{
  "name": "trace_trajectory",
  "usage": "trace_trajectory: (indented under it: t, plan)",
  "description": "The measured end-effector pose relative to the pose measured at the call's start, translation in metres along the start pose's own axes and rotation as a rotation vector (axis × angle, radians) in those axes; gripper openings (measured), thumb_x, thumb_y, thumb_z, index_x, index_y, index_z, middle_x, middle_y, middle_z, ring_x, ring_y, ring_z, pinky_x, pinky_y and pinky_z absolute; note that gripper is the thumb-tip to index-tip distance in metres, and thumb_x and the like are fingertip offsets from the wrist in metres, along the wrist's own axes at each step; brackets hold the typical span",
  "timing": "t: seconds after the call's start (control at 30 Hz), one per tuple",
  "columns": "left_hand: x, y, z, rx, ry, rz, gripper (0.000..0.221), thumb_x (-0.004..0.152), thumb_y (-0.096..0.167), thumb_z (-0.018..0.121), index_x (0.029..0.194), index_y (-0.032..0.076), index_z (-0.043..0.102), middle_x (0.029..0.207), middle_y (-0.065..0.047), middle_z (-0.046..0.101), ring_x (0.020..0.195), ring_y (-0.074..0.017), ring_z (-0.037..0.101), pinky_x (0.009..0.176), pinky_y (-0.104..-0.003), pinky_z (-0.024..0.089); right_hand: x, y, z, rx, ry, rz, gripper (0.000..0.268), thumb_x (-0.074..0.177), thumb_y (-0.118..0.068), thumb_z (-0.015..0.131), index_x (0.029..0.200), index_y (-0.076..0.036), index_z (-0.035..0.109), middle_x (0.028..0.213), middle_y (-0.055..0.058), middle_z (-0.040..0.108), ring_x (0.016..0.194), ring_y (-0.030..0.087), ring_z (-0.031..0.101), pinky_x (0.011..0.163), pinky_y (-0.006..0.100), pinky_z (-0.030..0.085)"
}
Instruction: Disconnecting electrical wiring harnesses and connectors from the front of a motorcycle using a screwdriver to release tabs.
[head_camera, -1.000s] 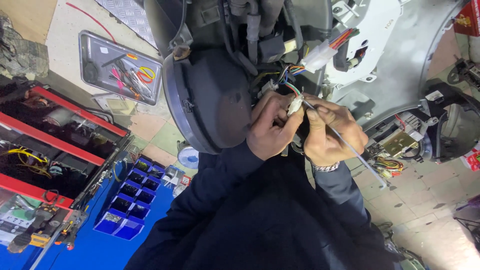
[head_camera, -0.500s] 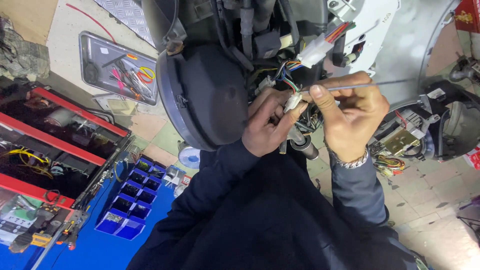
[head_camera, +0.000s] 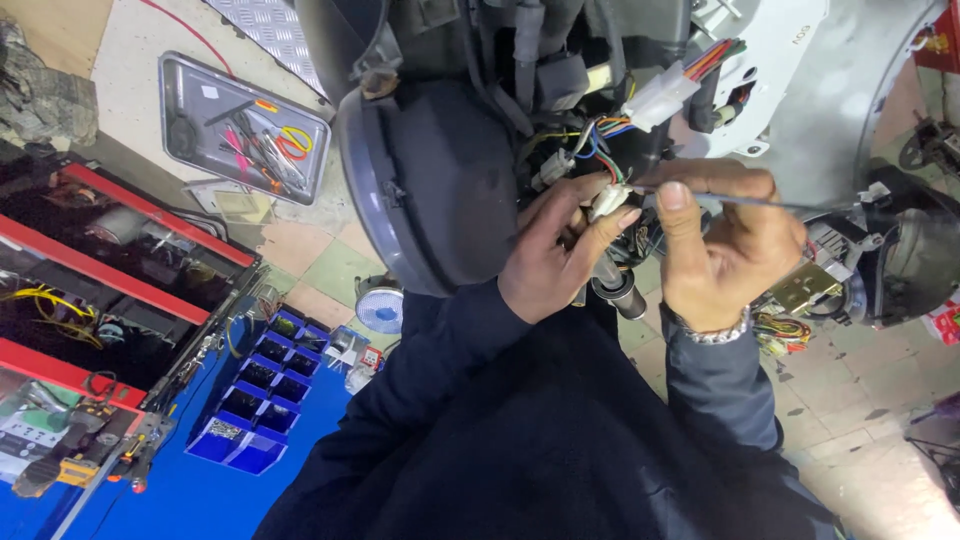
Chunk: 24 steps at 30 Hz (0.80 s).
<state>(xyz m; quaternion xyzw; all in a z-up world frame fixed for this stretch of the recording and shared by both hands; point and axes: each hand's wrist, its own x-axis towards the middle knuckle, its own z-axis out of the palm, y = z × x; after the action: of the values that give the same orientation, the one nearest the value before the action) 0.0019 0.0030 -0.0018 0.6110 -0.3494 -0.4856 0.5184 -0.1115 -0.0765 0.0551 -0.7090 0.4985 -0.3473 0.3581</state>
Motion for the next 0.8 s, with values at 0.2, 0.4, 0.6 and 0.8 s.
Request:
trace_trajectory:
  t: [0.2,0.4,0.6,0.8]
  plan:
    - [-0.003,0.027,-0.005,-0.091,-0.017,-0.254,0.037,0.096,0.036,0.066,0.115,0.004,0.063,0.104,-0.002,0.058,0.064,-0.0087,0.049,0.058,-0.027,0.042,0.015,-0.009,-0.026,0.106,0.041,0.005,0.035,0.119,-0.014,0.048,0.111,0.018,0.057,0.084,0.032,0.061,0.073,0.039,0.069,0.066,0.043,0.055]
    - [-0.007,0.028,0.000,-0.525,-0.043,-0.424,0.021,0.105,0.024,0.055,0.108,0.006,0.064,0.076,0.001,0.052,0.055,-0.0092,0.048,0.053,-0.026,0.040,0.028,-0.023,-0.018,0.308,-0.359,0.384,0.030,0.116,-0.017,0.044,0.101,0.005,0.056,0.103,0.021,0.067,0.076,0.022,0.066,0.054,0.024,0.047]
    - [-0.016,0.015,0.018,-0.582,0.158,-0.366,0.033,0.107,0.024,0.058,0.116,-0.006,0.066,0.080,-0.005,0.052,0.075,-0.0099,0.052,0.061,-0.026,0.046,0.027,-0.026,-0.007,0.343,-0.343,0.500,0.013,0.103,-0.003,0.067,0.099,0.006,0.059,0.070,0.018,0.062,0.050,0.019,0.059,0.050,0.027,0.043]
    - [-0.022,-0.004,0.027,-0.414,0.280,-0.276,0.032,0.107,0.024,0.055,0.100,-0.004,0.068,0.072,-0.009,0.049,0.074,-0.0169,0.054,0.061,-0.031,0.050,0.017,-0.011,0.000,0.630,-0.241,0.656,0.024,0.090,0.007,0.074,0.090,-0.003,0.052,0.076,0.016,0.069,0.041,0.011,0.054,0.037,0.022,0.038]
